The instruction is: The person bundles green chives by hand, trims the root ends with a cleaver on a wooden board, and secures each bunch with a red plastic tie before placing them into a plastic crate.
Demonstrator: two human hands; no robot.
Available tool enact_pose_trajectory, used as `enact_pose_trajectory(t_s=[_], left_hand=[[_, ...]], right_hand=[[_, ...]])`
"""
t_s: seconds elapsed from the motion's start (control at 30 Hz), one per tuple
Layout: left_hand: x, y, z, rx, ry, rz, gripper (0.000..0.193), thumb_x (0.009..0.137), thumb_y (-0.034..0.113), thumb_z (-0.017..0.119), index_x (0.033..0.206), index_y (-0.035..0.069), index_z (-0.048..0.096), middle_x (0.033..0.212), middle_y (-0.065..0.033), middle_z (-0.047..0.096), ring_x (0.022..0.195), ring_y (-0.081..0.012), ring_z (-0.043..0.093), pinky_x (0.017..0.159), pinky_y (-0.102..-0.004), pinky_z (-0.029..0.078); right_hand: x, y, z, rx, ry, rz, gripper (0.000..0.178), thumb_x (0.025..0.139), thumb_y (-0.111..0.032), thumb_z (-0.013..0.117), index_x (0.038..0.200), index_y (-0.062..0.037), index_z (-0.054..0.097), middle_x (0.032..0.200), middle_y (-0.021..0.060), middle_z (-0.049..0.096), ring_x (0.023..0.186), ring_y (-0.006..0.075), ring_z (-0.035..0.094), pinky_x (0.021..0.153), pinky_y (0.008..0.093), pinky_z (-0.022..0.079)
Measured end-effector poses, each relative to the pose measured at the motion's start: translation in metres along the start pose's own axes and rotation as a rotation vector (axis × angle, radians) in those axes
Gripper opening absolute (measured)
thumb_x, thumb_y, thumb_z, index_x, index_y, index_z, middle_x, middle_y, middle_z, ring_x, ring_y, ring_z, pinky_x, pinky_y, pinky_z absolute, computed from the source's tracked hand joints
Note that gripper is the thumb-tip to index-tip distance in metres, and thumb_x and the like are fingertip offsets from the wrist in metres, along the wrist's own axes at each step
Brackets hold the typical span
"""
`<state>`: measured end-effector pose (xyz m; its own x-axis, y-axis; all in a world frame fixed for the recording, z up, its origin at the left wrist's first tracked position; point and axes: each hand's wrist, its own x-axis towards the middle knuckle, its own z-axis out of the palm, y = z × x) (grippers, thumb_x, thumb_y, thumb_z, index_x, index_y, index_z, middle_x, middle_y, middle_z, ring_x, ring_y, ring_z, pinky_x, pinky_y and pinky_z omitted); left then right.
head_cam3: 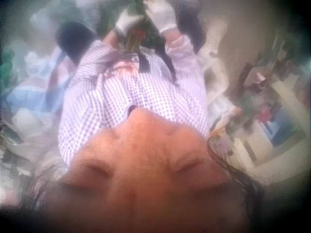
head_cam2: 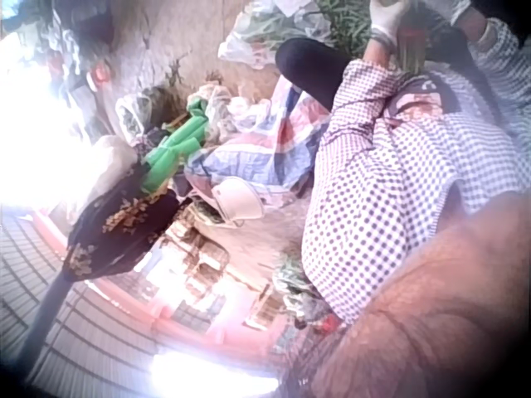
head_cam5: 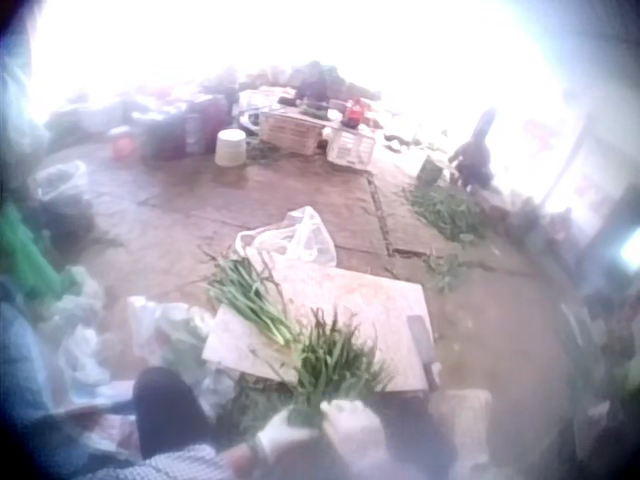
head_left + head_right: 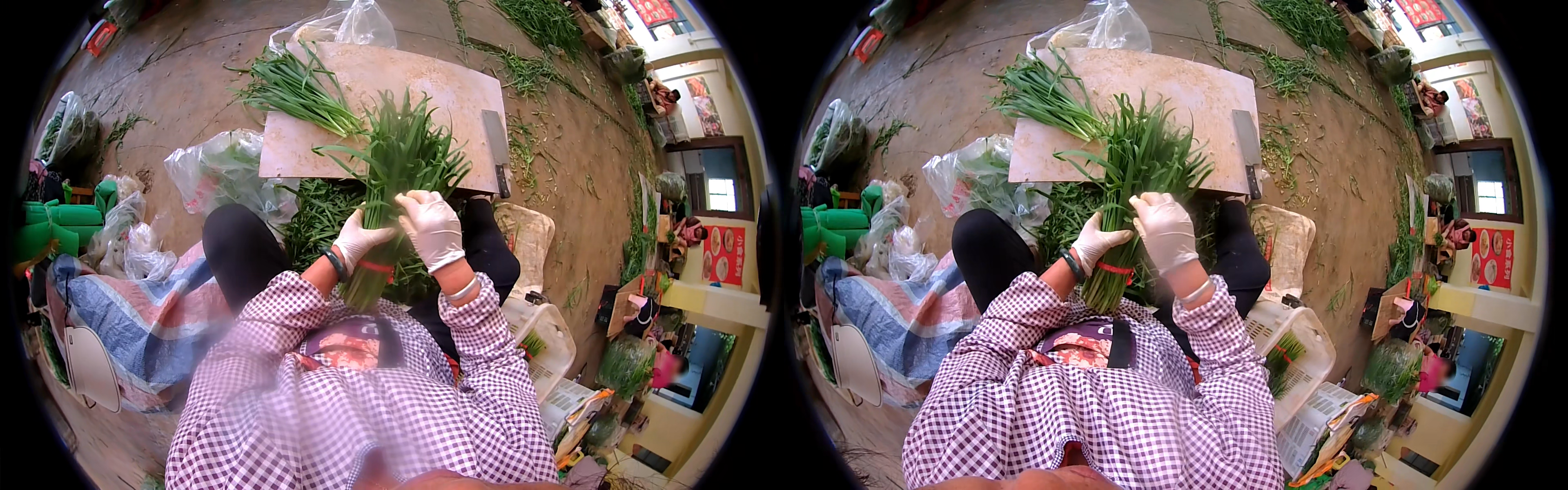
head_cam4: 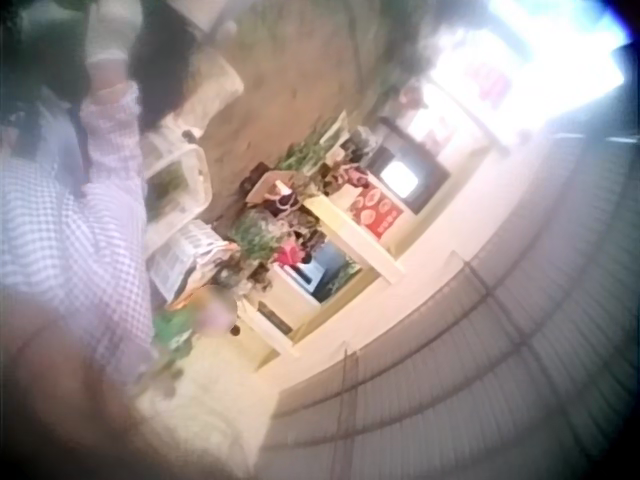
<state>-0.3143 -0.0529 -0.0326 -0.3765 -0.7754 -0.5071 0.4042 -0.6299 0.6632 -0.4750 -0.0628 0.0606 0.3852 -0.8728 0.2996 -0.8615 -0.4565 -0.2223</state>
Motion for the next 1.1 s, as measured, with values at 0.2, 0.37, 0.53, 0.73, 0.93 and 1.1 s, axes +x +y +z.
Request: enact_pose_trajectory(t_s=[0.2, 0.37, 0.53, 0.73, 0.93, 1.1], left_hand=[[0.0, 0.001, 0.0, -0.105, -0.076, 0.003, 0.055, 0.074, 0.007, 0.082, 0.122, 0.009, 0.055, 0.11, -0.0037, 0.065, 0.098, -0.0164, 0.063, 0.089, -0.0334, 0.052], [0.001, -0.006, 0.001, -0.033, -0.105, 0.026, 0.06, 0.072, 0.011, 0.084, 0.124, 0.008, 0.053, 0.111, -0.0044, 0.064, 0.099, -0.016, 0.062, 0.09, -0.0329, 0.052], [0.007, -0.02, -0.004, -0.045, -0.091, -0.003, 0.058, 0.079, 0.004, 0.076, 0.13, 0.008, 0.049, 0.113, -0.0052, 0.064, 0.098, -0.0184, 0.063, 0.089, -0.0347, 0.053], [0.012, -0.02, -0.014, -0.032, 0.057, -0.047, 0.042, 0.086, 0.019, 0.073, 0.118, -0.004, 0.056, 0.105, -0.01, 0.067, 0.09, -0.0163, 0.064, 0.081, -0.0295, 0.053], [0.009, -0.011, -0.009, -0.071, 0.13, -0.06, 0.035, 0.09, 0.027, 0.069, 0.107, -0.002, 0.063, 0.093, -0.0068, 0.067, 0.081, -0.0132, 0.062, 0.071, -0.0282, 0.052], [-0.003, 0.004, -0.002, -0.074, 0.101, -0.088, 0.04, 0.09, 0.03, 0.069, 0.109, -0.004, 0.062, 0.095, -0.0076, 0.067, 0.08, -0.0149, 0.063, 0.069, -0.0294, 0.052]], right_hand=[[0.0, 0.001, 0.02, -0.312, 0.008, -0.01, 0.009, 0.077, -0.011, 0.064, 0.083, -0.0144, 0.058, 0.072, 0.0036, 0.054, 0.069, 0.0218, 0.058, 0.059, 0.035, 0.049], [-0.001, -0.011, 0.017, -0.117, 0.097, 0.052, 0.007, 0.083, -0.012, 0.063, 0.088, -0.0145, 0.059, 0.073, 0.0031, 0.058, 0.063, 0.0202, 0.06, 0.057, 0.034, 0.05], [0.018, 0.006, -0.021, -0.131, 0.182, 0.087, 0.006, 0.087, -0.012, 0.063, 0.092, -0.0138, 0.062, 0.079, 0.0044, 0.064, 0.064, 0.021, 0.064, 0.057, 0.0343, 0.051], [0.026, 0.02, -0.053, 0.041, 0.343, 0.201, 0.017, 0.085, -0.01, 0.066, 0.102, -0.012, 0.067, 0.097, 0.007, 0.069, 0.088, 0.025, 0.066, 0.077, 0.0357, 0.054], [-0.007, -0.007, -0.009, -0.012, -0.067, -0.178, 0.033, 0.08, -0.017, 0.07, 0.112, -0.0136, 0.065, 0.107, 0.0041, 0.066, 0.106, 0.0253, 0.058, 0.089, 0.0399, 0.045], [-0.01, 0.006, -0.016, -0.195, -0.026, -0.081, 0.029, 0.085, -0.027, 0.066, 0.11, -0.0117, 0.067, 0.107, 0.0042, 0.067, 0.107, 0.0246, 0.056, 0.09, 0.0399, 0.041]])
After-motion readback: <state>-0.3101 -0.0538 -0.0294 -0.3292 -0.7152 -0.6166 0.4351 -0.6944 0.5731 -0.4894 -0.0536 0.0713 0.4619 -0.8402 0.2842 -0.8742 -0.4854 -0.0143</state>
